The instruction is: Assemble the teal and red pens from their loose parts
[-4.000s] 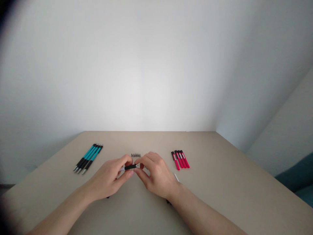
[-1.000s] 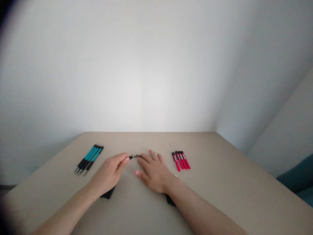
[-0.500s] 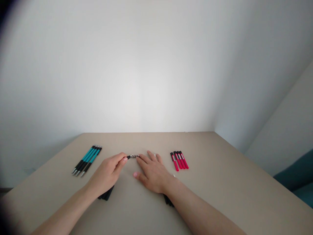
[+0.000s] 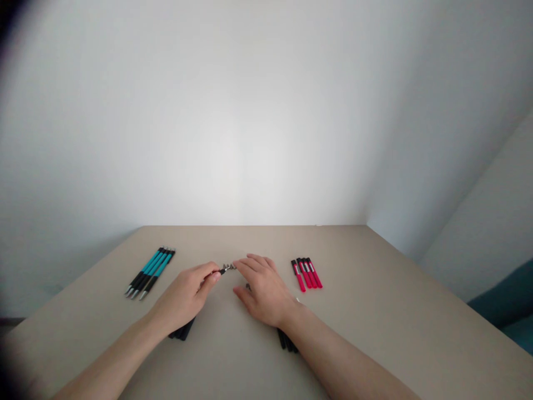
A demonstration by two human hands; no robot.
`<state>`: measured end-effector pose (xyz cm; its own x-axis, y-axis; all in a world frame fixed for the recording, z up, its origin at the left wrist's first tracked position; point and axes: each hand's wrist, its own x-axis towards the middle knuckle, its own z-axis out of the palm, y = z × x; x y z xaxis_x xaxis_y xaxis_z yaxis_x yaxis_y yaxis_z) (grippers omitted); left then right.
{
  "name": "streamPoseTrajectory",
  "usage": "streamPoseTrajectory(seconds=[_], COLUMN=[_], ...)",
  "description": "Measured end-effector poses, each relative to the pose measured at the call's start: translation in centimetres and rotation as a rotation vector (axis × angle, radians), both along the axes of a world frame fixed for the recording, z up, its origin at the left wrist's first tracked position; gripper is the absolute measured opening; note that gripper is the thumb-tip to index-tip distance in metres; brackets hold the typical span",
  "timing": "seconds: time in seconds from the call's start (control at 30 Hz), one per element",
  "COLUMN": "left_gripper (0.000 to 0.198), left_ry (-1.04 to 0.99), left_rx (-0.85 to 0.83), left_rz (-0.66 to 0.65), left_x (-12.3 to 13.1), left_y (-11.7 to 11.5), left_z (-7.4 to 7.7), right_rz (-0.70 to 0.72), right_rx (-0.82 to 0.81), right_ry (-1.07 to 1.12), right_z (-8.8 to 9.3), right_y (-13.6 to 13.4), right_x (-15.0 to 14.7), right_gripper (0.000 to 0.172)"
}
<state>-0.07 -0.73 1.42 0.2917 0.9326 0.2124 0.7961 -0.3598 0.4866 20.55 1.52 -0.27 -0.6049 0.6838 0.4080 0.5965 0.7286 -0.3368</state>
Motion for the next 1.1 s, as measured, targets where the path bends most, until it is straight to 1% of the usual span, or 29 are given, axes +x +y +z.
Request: streamPoseTrajectory(seconds=[0.13,0.3,0.57,0.73,0.9,1.1], left_gripper=[0.022,0.021,0.019,0.013,0.013,0.018], left_ry=[0.012,0.060,0.146,0.193,0.204,0.182], left_rx=[-0.026,-0.040,-0.035,-0.003,-0.006,-0.040], left_rz=[-0.022,-0.003,0.041,0.094,0.040,0.007], left_x=[-0.1,-0.2,-0.5,-0.5,-0.4,-0.4], left_y=[0.0,-0.1,0.2,0.3,0.3,0.2], left_z=[-0.2,-0.4,-0.4,-0.2,-0.1,-0.3], right_rz=[0.023,0.033,0.061,0.088,0.106,0.151], right_rx=[0.024,0.019,-0.039,-0.063,-0.109,-0.128], right_ry=[0.031,0.025,-0.079,-0.126,-0.182,-0.202], right_z=[0.1,0.0,0.4,0.5,0.9,1.0], right_y=[-0.1,-0.1,-0.4,-0.6,-0.9,-1.1], right_x=[-0.1,-0.2,-0.2,-0.1,-0.2,-0.3], right_gripper=[0.047,0.045,0.034,0.037,0.042,0.037])
